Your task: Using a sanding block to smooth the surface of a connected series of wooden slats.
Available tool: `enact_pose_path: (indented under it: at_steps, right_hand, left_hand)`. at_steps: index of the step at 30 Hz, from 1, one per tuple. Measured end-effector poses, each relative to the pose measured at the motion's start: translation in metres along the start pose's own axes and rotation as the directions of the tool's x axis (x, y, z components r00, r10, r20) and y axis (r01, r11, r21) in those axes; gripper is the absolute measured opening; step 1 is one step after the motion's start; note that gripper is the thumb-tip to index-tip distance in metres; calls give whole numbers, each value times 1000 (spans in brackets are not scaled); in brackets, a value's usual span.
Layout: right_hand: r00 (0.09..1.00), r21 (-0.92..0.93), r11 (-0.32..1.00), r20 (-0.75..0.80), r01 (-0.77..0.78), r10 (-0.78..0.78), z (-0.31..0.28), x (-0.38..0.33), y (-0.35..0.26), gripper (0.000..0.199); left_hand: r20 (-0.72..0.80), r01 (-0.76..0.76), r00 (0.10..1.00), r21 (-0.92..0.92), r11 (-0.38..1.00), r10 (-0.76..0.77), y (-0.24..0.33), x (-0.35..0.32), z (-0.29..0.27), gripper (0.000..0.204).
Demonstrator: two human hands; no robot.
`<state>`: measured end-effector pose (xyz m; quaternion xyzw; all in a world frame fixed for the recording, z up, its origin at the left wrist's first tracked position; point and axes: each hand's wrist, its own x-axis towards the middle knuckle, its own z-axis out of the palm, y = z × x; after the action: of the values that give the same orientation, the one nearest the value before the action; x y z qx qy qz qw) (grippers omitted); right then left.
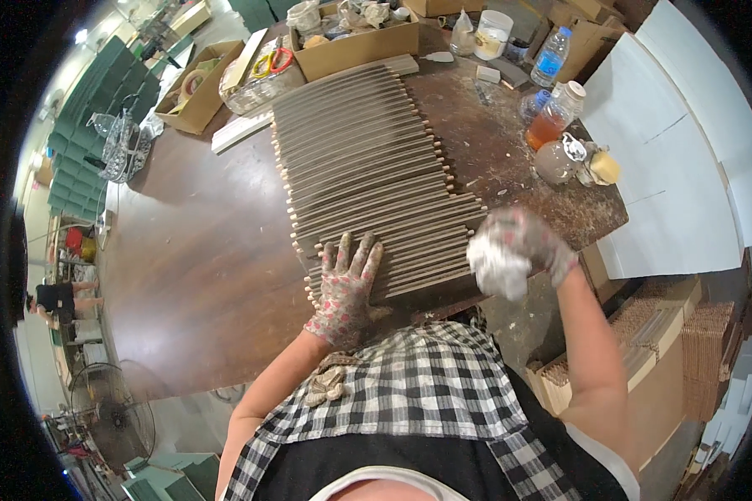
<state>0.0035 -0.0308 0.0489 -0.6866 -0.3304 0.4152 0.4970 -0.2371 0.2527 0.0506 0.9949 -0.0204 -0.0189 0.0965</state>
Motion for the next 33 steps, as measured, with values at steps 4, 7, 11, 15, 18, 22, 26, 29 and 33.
enact_pose_path:
  at_steps: [4,7,11,15,18,22,26,29,33]
  right_hand:
    - [952,94,965,213,-244,220,83,-26,29,44]
    - [956,-479,830,92,286,-277,136,2,51,43]
    - [926,492,823,-77,-286,368,164,35,49,28]
    - [897,519,799,-126,-304,423,162,37,23,38]
    - [867,738,575,27,-353,498,158,34,15,43]
    - [830,722,560,34,-405,557,157,36,29,42]
    - [845,669,655,-75,-352,530,159,33,50,46]
    - [763,560,636,-9,-531,646,160,24,56,46]
    - [796,628,684,-165,-370,582,167,18,53,43]
  left_hand:
    - [-15,10,1000,30,1000,-9,-2,5,2,115]
    - [-47,25,999,29,999,-23,-2,15,4,115]
    - [-103,8,995,13,1000,-7,-17,30,0,116]
    - [-281,-10,960,-93,996,-16,-87,65,-14,97]
    - [-321,83,942,-53,995,-96,-165,128,-20,92]
    - [-345,255,914,85,963,-212,-245,238,-25,92]
    - [-111,328,943,179,927,-313,-262,304,-27,90]
    - [-12,331,943,135,934,-333,-261,301,-33,82]
    - [-14,275,961,24,961,-275,-267,275,-39,73]
